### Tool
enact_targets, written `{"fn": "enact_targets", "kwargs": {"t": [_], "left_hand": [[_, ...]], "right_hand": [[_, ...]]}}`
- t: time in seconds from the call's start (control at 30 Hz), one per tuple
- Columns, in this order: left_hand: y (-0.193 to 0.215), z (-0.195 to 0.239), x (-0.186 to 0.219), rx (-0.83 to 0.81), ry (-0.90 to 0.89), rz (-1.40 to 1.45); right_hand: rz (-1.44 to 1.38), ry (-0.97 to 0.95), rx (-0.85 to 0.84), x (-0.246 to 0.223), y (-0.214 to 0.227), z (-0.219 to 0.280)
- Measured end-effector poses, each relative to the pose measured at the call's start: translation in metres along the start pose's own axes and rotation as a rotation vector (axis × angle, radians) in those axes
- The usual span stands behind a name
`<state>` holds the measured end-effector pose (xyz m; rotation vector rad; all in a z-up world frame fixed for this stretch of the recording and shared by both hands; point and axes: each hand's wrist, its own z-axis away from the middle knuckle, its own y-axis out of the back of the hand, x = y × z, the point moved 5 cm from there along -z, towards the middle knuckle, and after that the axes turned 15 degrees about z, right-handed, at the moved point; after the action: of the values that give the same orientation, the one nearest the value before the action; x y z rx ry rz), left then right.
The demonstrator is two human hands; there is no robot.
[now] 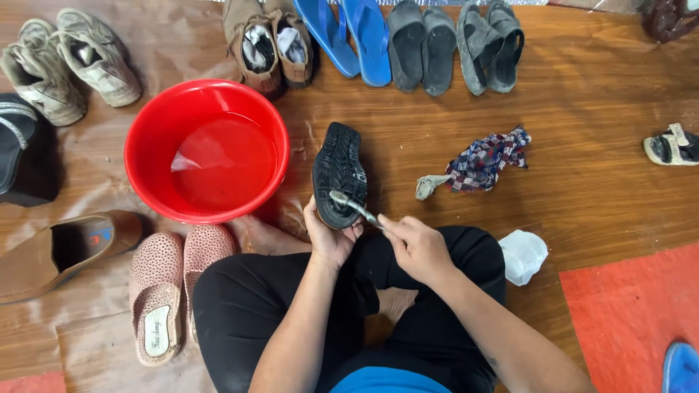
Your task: The person sits on the floor and scrubs the sole of a brown shoe using a toothbrush. They repeatedly dip the brush into a red bowl of water and continue scrubbing the shoe's sole and edges.
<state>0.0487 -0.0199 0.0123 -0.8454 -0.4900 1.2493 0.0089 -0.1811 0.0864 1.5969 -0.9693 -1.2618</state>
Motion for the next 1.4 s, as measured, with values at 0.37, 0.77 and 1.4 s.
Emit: {"fn": "enact_targets", "kwargs": {"t": [0.37, 0.77, 1.4], "left_hand": [[0.007, -0.009, -0.003, 0.010, 0.004, -0.058], [-0.004, 0.000, 0.003, 0.036, -0.021, -0.005], [-0.001, -0.005, 0.003, -0.007, -0.015, 0.022]], "right_hand": [[0.115, 0.062, 0.079, 0.020, -0.004, -0.025], [-0.025, 0.085, 0.022, -0.011, 0.001, -0.008], [-0.085, 0.137, 0.076, -0.022, -0.007, 0.005]]}}
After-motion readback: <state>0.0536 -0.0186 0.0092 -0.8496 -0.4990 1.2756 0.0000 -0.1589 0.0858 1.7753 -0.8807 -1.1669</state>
